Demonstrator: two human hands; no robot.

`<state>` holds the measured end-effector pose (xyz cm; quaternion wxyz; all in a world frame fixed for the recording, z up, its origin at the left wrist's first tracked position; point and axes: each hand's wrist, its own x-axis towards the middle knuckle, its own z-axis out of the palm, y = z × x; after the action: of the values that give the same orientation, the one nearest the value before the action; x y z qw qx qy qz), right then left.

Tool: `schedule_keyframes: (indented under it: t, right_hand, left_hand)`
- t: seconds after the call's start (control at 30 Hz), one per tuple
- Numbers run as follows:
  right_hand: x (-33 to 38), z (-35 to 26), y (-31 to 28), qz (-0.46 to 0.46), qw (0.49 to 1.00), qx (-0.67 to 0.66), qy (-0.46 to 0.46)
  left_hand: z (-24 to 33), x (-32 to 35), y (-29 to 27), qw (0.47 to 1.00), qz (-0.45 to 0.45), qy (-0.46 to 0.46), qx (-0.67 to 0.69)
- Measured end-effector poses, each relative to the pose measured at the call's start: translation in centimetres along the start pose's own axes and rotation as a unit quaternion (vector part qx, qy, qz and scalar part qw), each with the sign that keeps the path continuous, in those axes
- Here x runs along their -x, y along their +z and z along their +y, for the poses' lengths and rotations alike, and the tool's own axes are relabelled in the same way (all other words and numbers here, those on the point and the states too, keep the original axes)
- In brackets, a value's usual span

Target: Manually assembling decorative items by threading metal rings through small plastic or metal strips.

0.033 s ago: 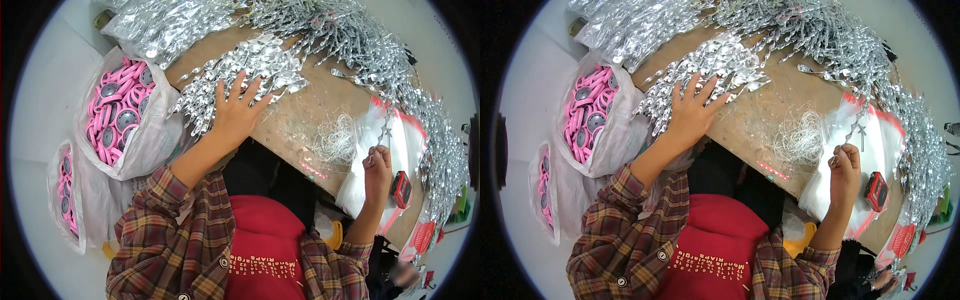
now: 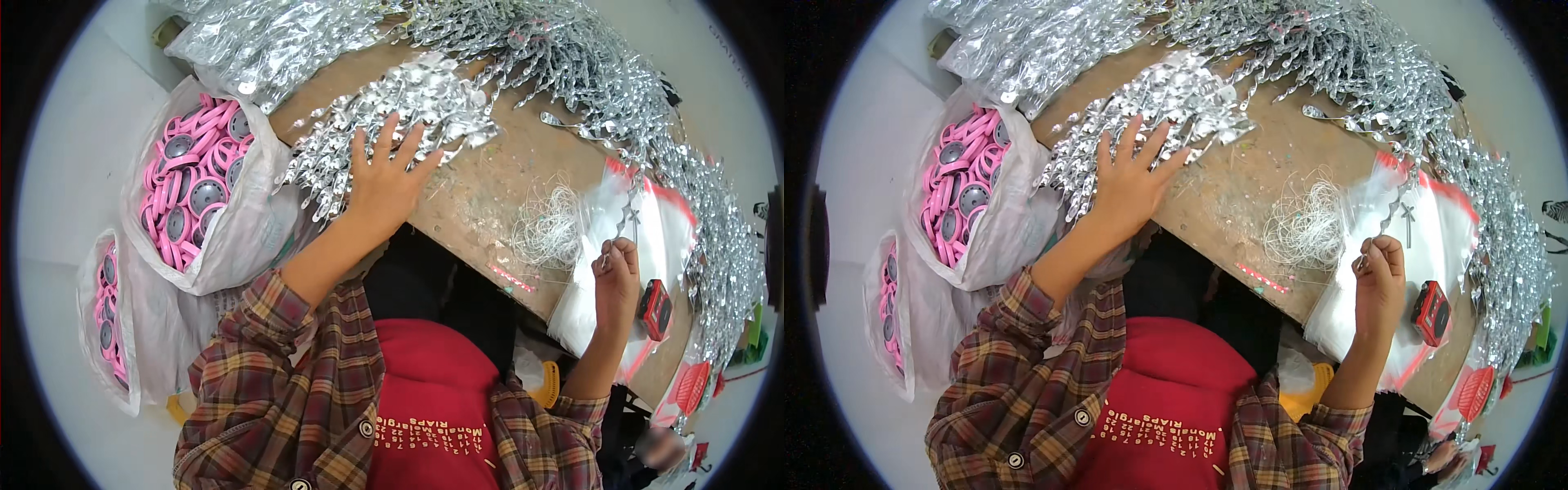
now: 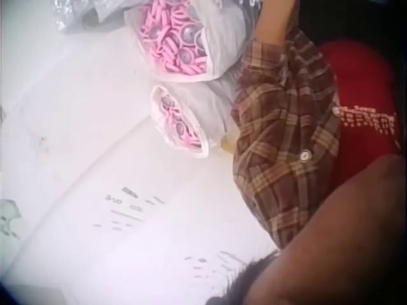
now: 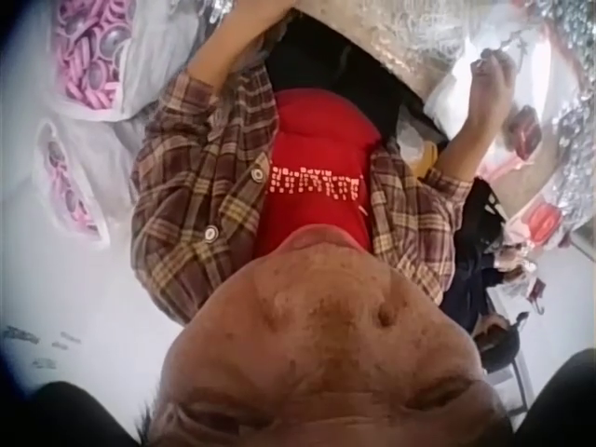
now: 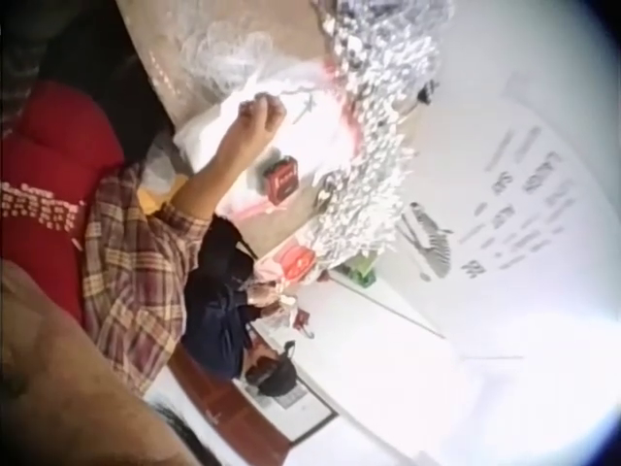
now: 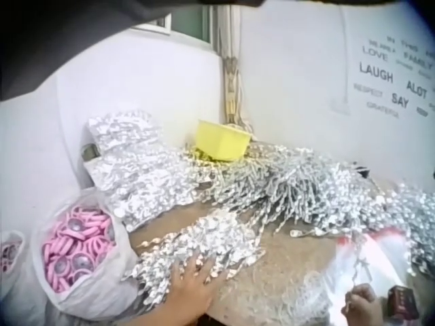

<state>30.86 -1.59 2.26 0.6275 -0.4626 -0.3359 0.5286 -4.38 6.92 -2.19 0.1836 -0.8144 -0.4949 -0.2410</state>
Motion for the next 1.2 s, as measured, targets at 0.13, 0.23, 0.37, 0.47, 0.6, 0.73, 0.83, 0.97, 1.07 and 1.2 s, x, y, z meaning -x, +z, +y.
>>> schedule_keyframes:
  t: [0.13,0.23,0.37,0.47,0.6,0.73,0.83,0.97,1.07,1.2]
  right_hand:
    - [0.8,-0.5,1.3,-0.016,0.999,0.021,-0.018]
    - [3.1,-1.7,2.4,-0.046,0.998,-0.01,-0.041]
    - [6.6,-1.2,4.4,-0.131,0.987,0.091,-0.026]
    - [8.1,0.4,6.1,-0.123,0.98,0.143,0.061]
    - [8.8,-0.4,6.1,-0.136,0.973,0.143,0.122]
    - [8.5,-1.6,4.5,-0.323,0.896,0.301,0.049]
    - [9.0,-1.5,2.5,-0.363,0.898,0.231,0.093]
    - [9.8,-0.3,2.5,-0.33,0.902,0.261,0.097]
    - [10.0,0.3,2.9,-0.263,0.924,0.26,0.096]
    - [10.0,1.1,2.7,-0.098,0.986,0.133,0.03]
  left_hand:
    - [-1.4,-0.7,1.1,0.998,-0.002,-0.043,-0.039]
    - [-2.0,-0.7,1.3,0.998,-0.011,-0.047,-0.045]
    - [-1.0,-0.5,0.3,0.998,-0.039,-0.043,-0.029]
    - [2.5,-0.9,-3.1,0.995,0.008,0.003,0.103]
    - [8.0,-0.5,-9.4,0.938,0.051,0.125,0.319]
    - [11.8,0.9,-11.0,0.904,-0.017,0.185,0.386]
    - [12.1,1.1,-10.8,0.858,-0.188,0.189,0.439]
    - [12.3,2.6,-8.5,0.803,-0.271,0.164,0.505]
    - [11.0,1.4,-8.7,0.892,-0.112,0.15,0.411]
    - [7.9,0.4,-8.5,0.822,0.071,-0.123,0.551]
